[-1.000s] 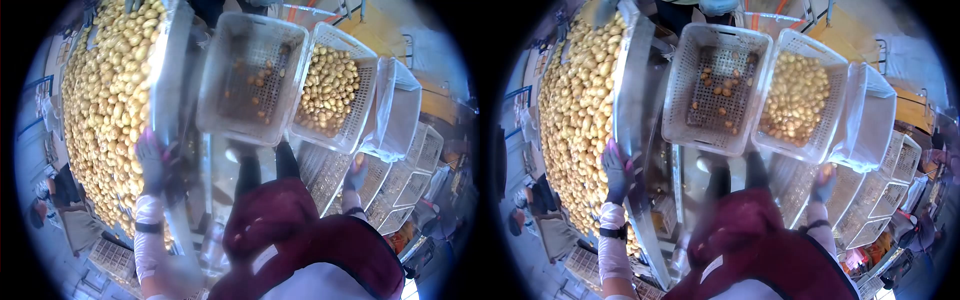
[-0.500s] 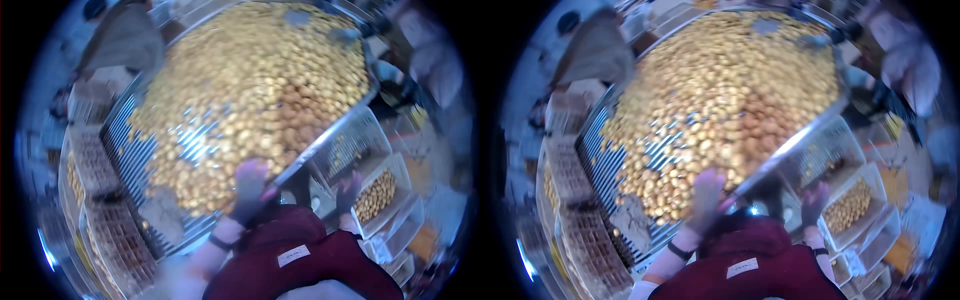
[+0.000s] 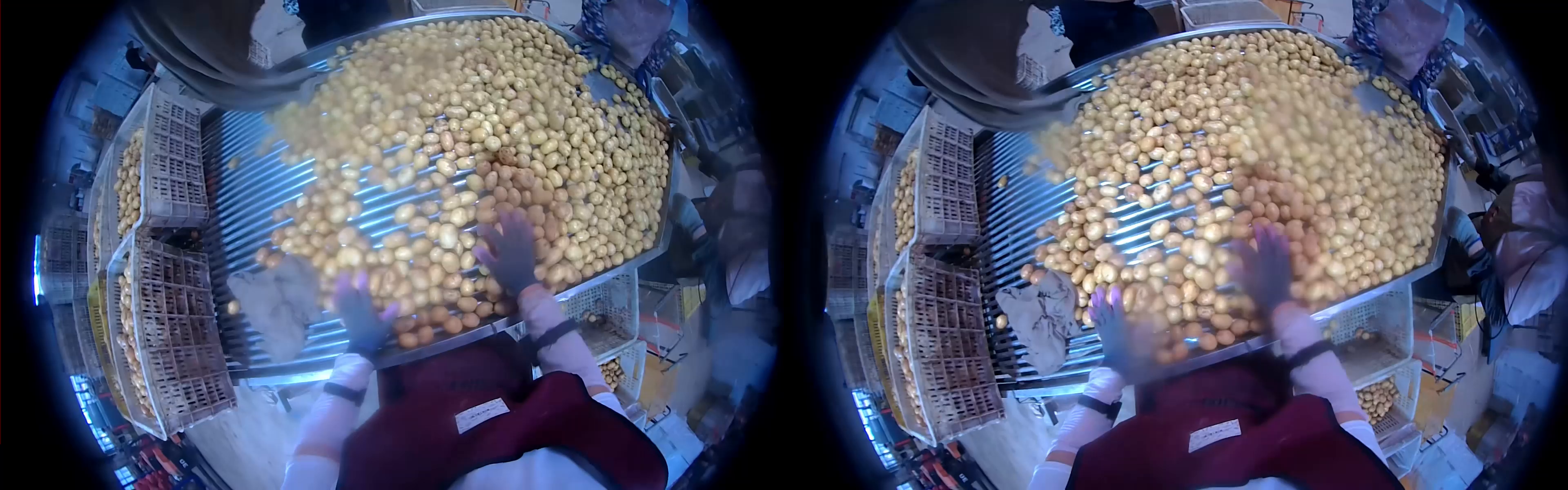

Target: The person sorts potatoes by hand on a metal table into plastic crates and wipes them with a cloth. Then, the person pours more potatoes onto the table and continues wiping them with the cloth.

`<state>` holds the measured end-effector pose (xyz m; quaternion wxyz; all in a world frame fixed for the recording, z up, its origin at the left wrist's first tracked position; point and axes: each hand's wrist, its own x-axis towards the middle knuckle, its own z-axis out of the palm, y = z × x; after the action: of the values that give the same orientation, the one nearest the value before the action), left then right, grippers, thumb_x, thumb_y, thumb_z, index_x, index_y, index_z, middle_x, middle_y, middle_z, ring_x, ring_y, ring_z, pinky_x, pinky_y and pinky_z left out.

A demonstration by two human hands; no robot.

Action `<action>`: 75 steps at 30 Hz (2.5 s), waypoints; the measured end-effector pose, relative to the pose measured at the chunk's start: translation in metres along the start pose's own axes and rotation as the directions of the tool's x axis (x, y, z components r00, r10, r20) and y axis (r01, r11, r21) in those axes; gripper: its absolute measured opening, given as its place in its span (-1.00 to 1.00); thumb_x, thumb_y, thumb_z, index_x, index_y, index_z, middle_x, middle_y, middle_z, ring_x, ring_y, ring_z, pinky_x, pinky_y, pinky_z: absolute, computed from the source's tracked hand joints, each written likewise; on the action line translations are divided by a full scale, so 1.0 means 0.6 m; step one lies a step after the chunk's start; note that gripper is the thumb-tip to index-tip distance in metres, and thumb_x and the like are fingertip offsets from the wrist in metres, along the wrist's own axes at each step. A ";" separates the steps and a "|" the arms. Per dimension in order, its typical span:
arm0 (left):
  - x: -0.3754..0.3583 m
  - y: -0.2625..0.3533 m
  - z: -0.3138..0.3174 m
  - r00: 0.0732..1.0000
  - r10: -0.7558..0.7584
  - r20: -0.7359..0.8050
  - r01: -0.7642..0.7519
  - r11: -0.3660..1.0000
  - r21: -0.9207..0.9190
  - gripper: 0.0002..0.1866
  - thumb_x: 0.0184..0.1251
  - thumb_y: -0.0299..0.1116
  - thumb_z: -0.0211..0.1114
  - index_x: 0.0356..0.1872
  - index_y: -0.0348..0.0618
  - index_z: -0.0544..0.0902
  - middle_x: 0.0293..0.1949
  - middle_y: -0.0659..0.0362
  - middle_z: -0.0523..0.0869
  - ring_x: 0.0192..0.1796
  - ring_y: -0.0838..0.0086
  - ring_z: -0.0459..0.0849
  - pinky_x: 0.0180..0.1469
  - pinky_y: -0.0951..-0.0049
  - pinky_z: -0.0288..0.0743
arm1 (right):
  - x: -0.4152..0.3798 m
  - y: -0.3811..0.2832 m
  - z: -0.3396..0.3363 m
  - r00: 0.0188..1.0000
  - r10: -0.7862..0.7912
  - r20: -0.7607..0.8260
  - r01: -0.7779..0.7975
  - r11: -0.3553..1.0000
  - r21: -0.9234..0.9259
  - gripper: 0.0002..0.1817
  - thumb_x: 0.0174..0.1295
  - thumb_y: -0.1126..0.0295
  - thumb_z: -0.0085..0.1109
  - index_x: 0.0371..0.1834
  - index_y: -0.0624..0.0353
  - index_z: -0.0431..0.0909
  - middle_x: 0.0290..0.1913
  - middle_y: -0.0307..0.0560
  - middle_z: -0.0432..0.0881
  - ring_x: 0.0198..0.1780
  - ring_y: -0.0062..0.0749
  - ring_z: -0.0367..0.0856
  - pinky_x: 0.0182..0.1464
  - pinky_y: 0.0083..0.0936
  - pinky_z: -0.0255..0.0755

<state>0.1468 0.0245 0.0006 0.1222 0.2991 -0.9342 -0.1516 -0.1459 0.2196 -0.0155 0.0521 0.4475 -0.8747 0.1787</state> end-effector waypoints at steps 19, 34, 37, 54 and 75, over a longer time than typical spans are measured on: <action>-0.020 0.029 0.084 0.965 -0.204 -0.167 0.245 0.927 0.284 -0.31 0.39 -0.03 0.25 0.49 0.01 0.35 0.47 -0.01 0.36 0.53 -0.09 0.22 0.53 -0.19 -0.01 | 0.082 0.039 -0.081 0.763 -0.436 0.476 0.113 0.816 0.567 -0.65 0.28 0.33 0.20 0.14 0.06 0.59 0.11 -0.07 0.62 0.20 -0.20 0.58 0.26 -0.17 0.39; 0.086 0.203 0.063 0.974 0.064 -0.218 -0.100 0.982 -0.158 -0.59 0.49 -0.30 0.21 0.29 -0.16 0.54 0.22 0.04 0.63 0.26 0.16 0.58 0.29 0.20 0.45 | -0.030 -0.029 0.024 0.734 -0.600 0.318 0.536 0.800 0.271 -0.62 0.18 0.09 0.21 0.01 -0.01 0.58 0.01 0.02 0.59 -0.11 -0.09 0.65 -0.14 -0.14 0.51; 0.097 0.204 0.031 0.971 -0.238 0.034 0.203 0.736 -0.646 -0.61 0.46 -0.28 0.25 0.23 -0.15 0.55 0.16 0.07 0.64 0.21 0.25 0.59 0.22 0.25 0.48 | -0.006 -0.020 -0.010 0.662 -0.527 0.533 0.407 0.850 0.334 -0.66 0.21 0.10 0.22 -0.04 0.01 0.56 -0.13 -0.01 0.63 -0.18 -0.08 0.66 -0.20 -0.12 0.51; -0.115 0.003 -0.017 0.857 -0.510 -0.080 0.455 0.820 -0.348 -0.78 0.31 -0.45 0.30 -0.03 -0.17 0.65 -0.16 0.18 0.68 -0.09 0.33 0.68 -0.01 0.31 0.58 | 0.075 -0.112 0.079 0.678 -0.472 0.564 0.377 0.881 0.284 -0.57 0.26 0.26 0.16 0.22 0.00 0.56 0.06 -0.03 0.63 -0.02 -0.10 0.63 -0.06 -0.09 0.53; -0.036 0.106 0.002 0.929 -0.369 0.020 0.356 0.879 -0.318 -0.69 0.29 -0.37 0.37 0.06 -0.05 0.65 -0.06 0.14 0.64 -0.04 0.35 0.67 0.03 0.36 0.56 | 0.061 -0.026 -0.067 0.410 -0.465 0.784 -0.906 -0.306 0.292 -0.54 0.56 0.00 -0.04 0.16 0.17 0.54 -0.07 -0.01 0.66 -0.10 -0.39 0.64 -0.04 -0.52 0.58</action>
<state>0.1305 0.0870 0.0191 0.1572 0.4483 -0.8224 -0.3130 -0.1579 0.1979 0.0353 -0.7685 0.0292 -0.3479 0.5362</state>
